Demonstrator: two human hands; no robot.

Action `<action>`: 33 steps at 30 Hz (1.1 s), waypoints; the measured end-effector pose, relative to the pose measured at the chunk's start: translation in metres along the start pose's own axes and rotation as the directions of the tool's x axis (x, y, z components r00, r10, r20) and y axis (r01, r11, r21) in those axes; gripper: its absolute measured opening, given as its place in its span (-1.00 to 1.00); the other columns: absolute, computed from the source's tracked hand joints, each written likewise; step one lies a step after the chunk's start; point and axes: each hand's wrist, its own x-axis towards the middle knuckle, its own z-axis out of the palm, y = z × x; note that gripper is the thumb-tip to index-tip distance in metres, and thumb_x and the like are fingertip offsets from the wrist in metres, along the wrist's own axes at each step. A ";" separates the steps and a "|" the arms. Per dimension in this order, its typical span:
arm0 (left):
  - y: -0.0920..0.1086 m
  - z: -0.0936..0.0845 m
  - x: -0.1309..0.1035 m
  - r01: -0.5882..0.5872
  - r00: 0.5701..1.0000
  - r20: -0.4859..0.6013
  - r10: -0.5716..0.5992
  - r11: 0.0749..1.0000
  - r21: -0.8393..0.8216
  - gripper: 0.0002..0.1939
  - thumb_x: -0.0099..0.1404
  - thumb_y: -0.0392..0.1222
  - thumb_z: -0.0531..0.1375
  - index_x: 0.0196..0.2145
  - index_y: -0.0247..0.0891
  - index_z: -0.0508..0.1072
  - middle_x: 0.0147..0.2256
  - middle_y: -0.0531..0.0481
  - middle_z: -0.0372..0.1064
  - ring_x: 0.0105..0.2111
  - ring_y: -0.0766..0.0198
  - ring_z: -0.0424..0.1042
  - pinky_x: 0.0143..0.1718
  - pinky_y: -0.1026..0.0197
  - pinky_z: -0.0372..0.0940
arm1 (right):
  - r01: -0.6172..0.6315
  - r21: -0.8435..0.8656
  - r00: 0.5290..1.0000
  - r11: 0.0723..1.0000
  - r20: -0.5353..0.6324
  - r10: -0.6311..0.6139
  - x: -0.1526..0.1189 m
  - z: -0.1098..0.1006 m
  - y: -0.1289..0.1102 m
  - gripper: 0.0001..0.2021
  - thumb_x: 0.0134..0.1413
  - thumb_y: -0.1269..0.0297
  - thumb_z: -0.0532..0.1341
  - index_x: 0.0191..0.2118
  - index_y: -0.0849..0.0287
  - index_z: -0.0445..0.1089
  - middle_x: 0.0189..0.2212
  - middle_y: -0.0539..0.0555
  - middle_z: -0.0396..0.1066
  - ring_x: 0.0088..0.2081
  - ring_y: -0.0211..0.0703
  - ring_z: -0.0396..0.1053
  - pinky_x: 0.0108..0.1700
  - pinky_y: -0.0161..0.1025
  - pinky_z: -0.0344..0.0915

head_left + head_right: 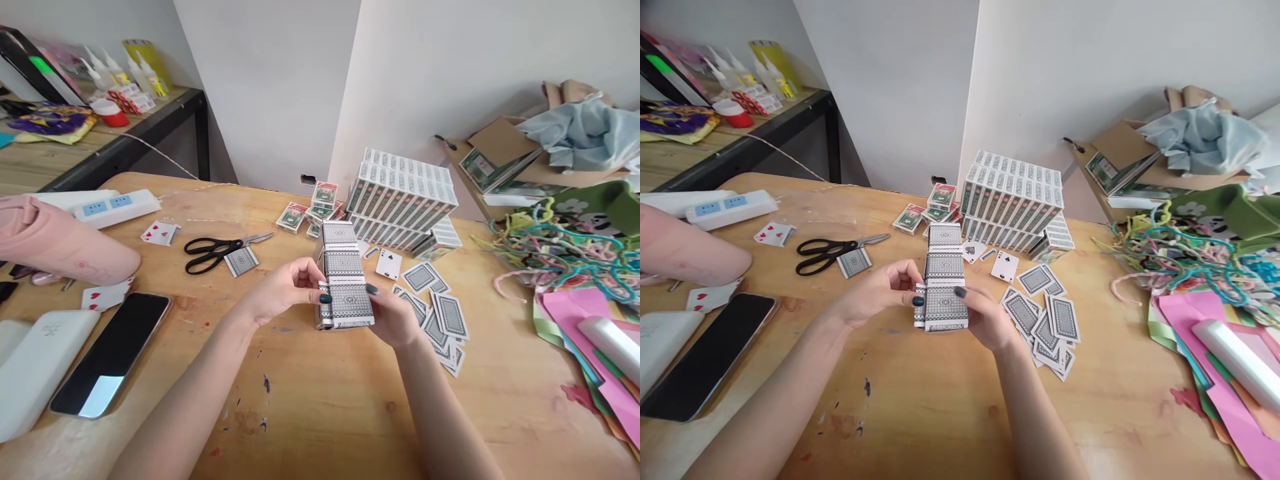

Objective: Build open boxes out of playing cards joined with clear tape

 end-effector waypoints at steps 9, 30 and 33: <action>-0.005 0.000 0.005 -0.076 0.997 0.033 0.075 0.997 0.032 -0.61 -0.04 -0.11 0.40 -0.36 -0.27 0.29 -0.40 0.11 0.25 -0.37 0.37 0.25 -0.30 0.27 0.13 | -0.126 -0.143 0.988 0.982 -0.108 0.111 0.000 0.023 -0.024 -0.64 -0.28 0.26 0.45 -0.25 0.23 0.50 -0.33 0.06 0.52 -0.33 -0.18 0.43 -0.28 -0.25 0.35; -0.013 0.004 0.012 -0.132 0.991 0.005 0.132 0.991 -0.006 -0.70 0.01 -0.02 0.36 -0.46 -0.31 0.43 -0.44 0.06 0.37 -0.38 0.36 0.30 -0.30 0.29 0.16 | -0.204 0.011 0.976 0.979 -0.079 0.204 0.004 0.018 -0.017 -0.66 -0.39 0.38 0.43 -0.34 0.27 0.45 -0.45 0.05 0.47 -0.45 -0.20 0.41 -0.38 -0.22 0.41; -0.010 0.007 0.010 -0.137 0.990 -0.012 0.137 0.990 0.023 -0.68 -0.02 -0.01 0.38 -0.48 -0.31 0.43 -0.46 0.08 0.36 -0.41 0.37 0.30 -0.33 0.30 0.15 | -0.189 0.037 0.979 0.981 -0.067 0.191 0.004 0.018 -0.015 -0.63 -0.38 0.37 0.44 -0.30 0.28 0.44 -0.43 0.06 0.49 -0.46 -0.19 0.41 -0.40 -0.20 0.41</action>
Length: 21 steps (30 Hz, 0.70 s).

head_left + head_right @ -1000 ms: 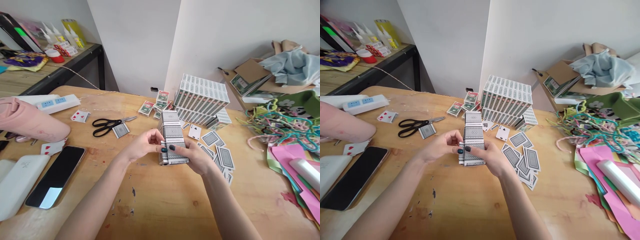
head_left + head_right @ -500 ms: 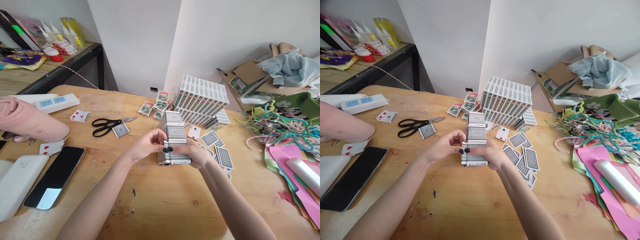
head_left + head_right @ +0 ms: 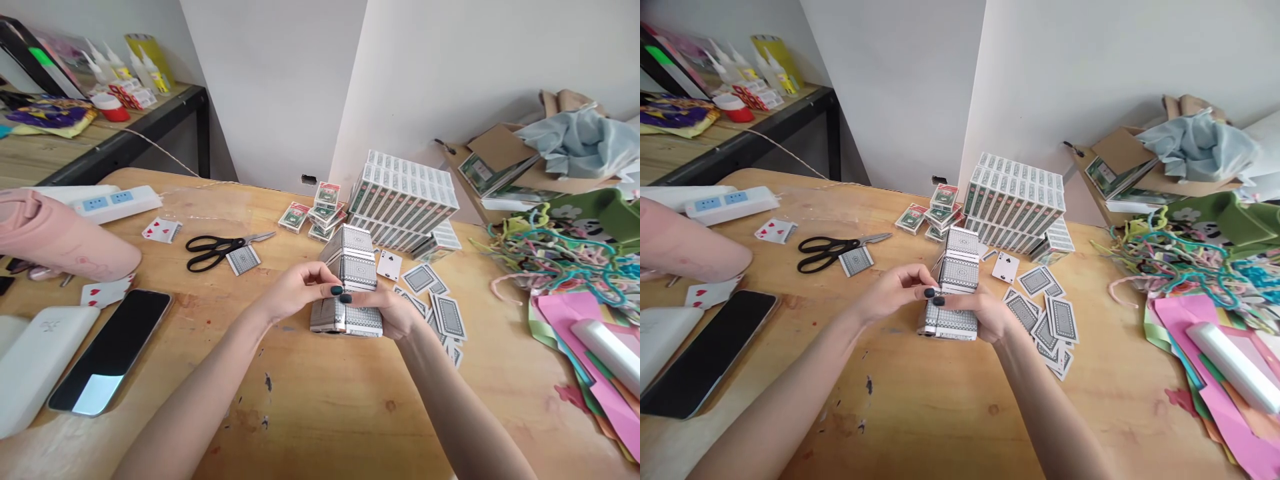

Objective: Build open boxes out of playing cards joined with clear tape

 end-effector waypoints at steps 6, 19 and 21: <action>0.005 0.008 -0.006 0.009 0.999 -0.035 -0.006 0.996 0.088 -0.68 -0.01 0.00 0.37 -0.48 -0.30 0.43 -0.46 0.06 0.36 -0.41 0.35 0.31 -0.36 0.29 0.18 | 0.009 0.010 0.998 1.000 0.055 -0.009 -0.003 -0.001 0.004 -0.51 -0.40 0.40 0.45 -0.17 0.24 0.44 -0.32 0.10 0.52 -0.37 -0.08 0.48 -0.30 -0.15 0.43; -0.020 0.023 0.001 -0.250 0.921 -0.183 0.344 0.882 0.400 -0.58 0.20 0.00 0.23 0.00 -0.13 0.38 0.02 -0.10 0.24 0.11 0.11 0.18 0.17 0.07 0.04 | 0.059 0.122 0.996 0.991 0.059 -0.067 -0.015 -0.027 0.033 -0.43 -0.31 0.32 0.35 -0.02 0.20 0.37 -0.18 0.19 0.52 -0.18 0.09 0.50 -0.09 0.00 0.41; -0.029 0.024 0.003 -0.178 0.923 -0.242 0.298 0.891 0.417 -0.43 0.16 0.03 0.25 0.10 -0.12 0.27 0.12 -0.13 0.13 0.18 0.08 0.08 0.21 0.05 -0.02 | 0.057 0.130 0.996 0.990 0.059 -0.065 -0.015 -0.032 0.038 -0.41 -0.32 0.29 0.35 -0.01 0.19 0.36 -0.17 0.20 0.52 -0.17 0.11 0.50 -0.09 0.02 0.41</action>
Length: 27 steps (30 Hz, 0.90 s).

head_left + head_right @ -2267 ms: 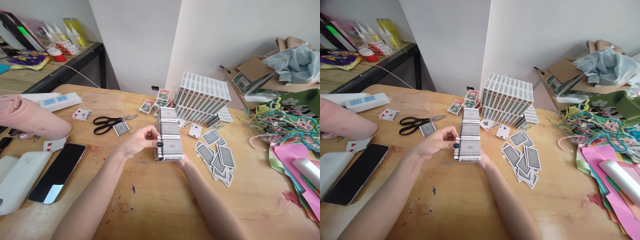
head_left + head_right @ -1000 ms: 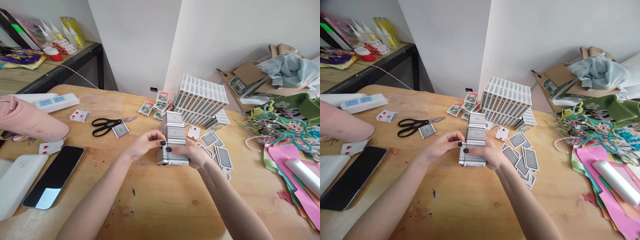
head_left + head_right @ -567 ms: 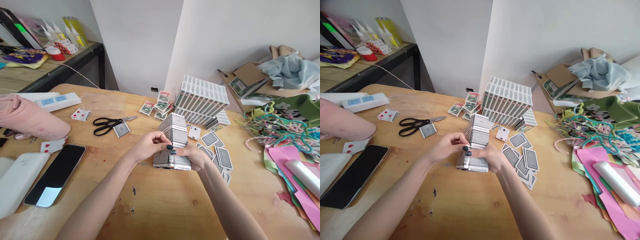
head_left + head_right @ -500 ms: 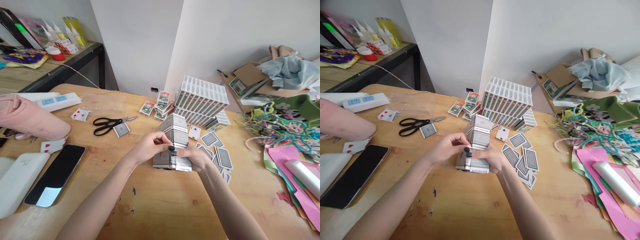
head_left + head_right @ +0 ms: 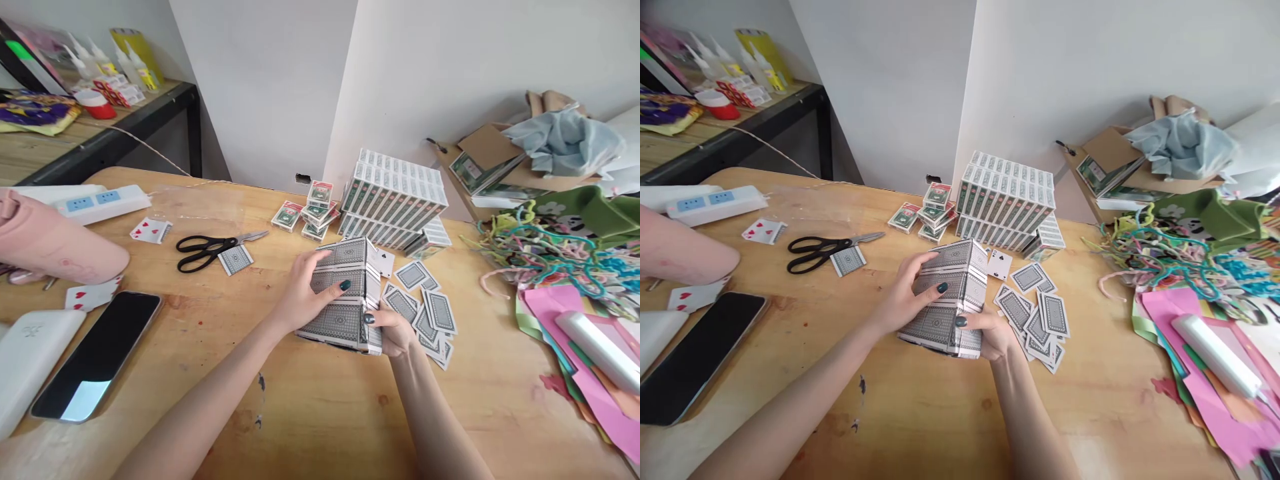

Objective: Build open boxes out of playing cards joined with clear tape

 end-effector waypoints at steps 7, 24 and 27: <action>-0.019 0.011 0.002 0.259 0.959 -0.032 -0.280 0.920 -0.295 -0.20 0.04 0.01 0.35 0.16 -0.18 0.13 0.19 -0.18 0.11 0.19 0.07 0.12 0.20 0.07 0.02 | 0.006 0.021 1.000 1.000 0.013 -0.006 0.003 -0.006 0.006 -0.37 -0.37 0.26 0.36 -0.01 0.20 0.37 -0.18 0.21 0.52 -0.15 0.13 0.49 -0.07 0.04 0.40; -0.029 -0.022 -0.005 0.547 0.837 0.450 -0.312 0.423 -0.723 -0.42 -0.02 -0.18 0.36 -0.02 -0.35 0.39 -0.15 -0.23 0.51 -0.13 -0.03 0.49 -0.10 0.04 0.35 | 0.091 0.000 0.995 0.996 0.043 -0.091 0.014 0.009 -0.001 -0.46 -0.42 0.32 0.39 -0.12 0.15 0.42 -0.20 0.15 0.52 -0.13 0.09 0.47 -0.09 -0.04 0.40; -0.030 -0.028 -0.003 0.463 0.886 0.374 -0.276 0.464 -0.755 -0.43 -0.03 -0.17 0.36 -0.03 -0.35 0.41 -0.13 -0.24 0.50 -0.07 -0.08 0.46 -0.02 -0.01 0.32 | 0.101 -0.025 0.993 0.995 0.066 -0.099 0.015 0.015 -0.005 -0.49 -0.37 0.29 0.40 -0.13 0.16 0.42 -0.16 0.15 0.51 -0.10 0.06 0.45 -0.06 -0.07 0.38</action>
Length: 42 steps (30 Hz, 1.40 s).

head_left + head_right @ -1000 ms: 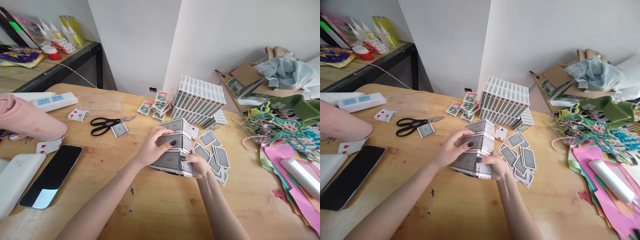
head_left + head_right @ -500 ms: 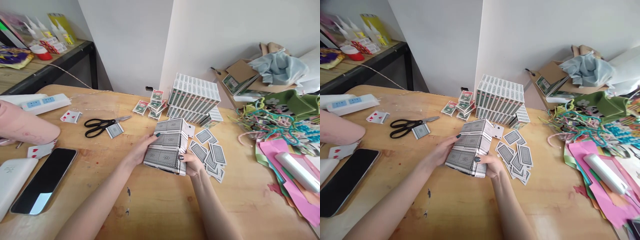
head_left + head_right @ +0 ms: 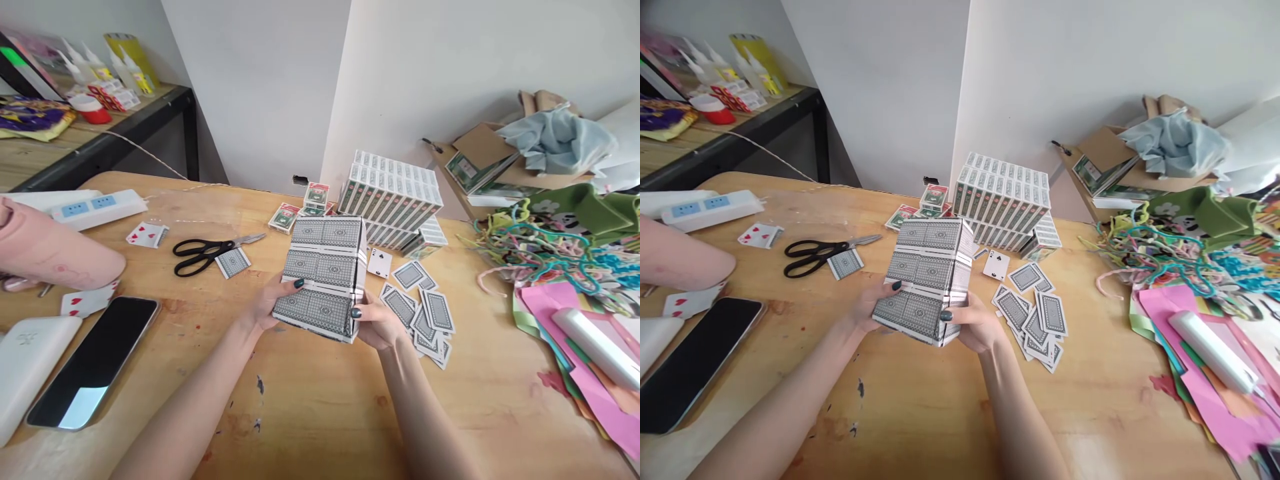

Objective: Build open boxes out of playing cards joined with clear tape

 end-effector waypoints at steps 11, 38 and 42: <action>0.008 -0.004 0.001 -0.052 0.998 -0.028 0.055 0.994 0.094 -0.44 -0.05 -0.19 0.39 -0.06 -0.33 0.43 -0.17 -0.22 0.52 -0.05 -0.08 0.45 0.01 -0.05 0.31 | 0.073 -0.133 0.995 0.988 -0.050 -0.080 -0.007 0.011 -0.013 -0.36 -0.30 0.29 0.44 0.03 0.08 0.30 0.00 0.11 0.42 -0.06 -0.07 0.41 -0.11 -0.21 0.38; 0.003 -0.011 0.001 0.002 0.999 -0.037 -0.003 1.000 -0.023 -0.41 -0.10 -0.19 0.40 -0.07 -0.32 0.41 -0.12 -0.22 0.50 -0.02 -0.11 0.42 0.00 -0.04 0.32 | 0.025 -0.043 0.998 0.999 0.059 -0.022 -0.009 0.016 -0.013 -0.50 -0.25 0.36 0.40 -0.07 0.14 0.39 -0.13 0.09 0.49 -0.37 -0.24 0.47 -0.36 -0.34 0.38; 0.003 -0.011 0.001 -0.011 1.000 -0.021 0.010 0.999 -0.040 -0.43 -0.07 -0.21 0.39 -0.07 -0.34 0.40 -0.11 -0.23 0.49 -0.03 -0.11 0.43 0.00 -0.04 0.31 | 0.020 -0.050 0.999 0.999 0.046 -0.018 -0.008 0.017 -0.014 -0.46 -0.27 0.35 0.42 -0.05 0.15 0.38 -0.13 0.12 0.50 -0.21 -0.11 0.48 -0.29 -0.29 0.41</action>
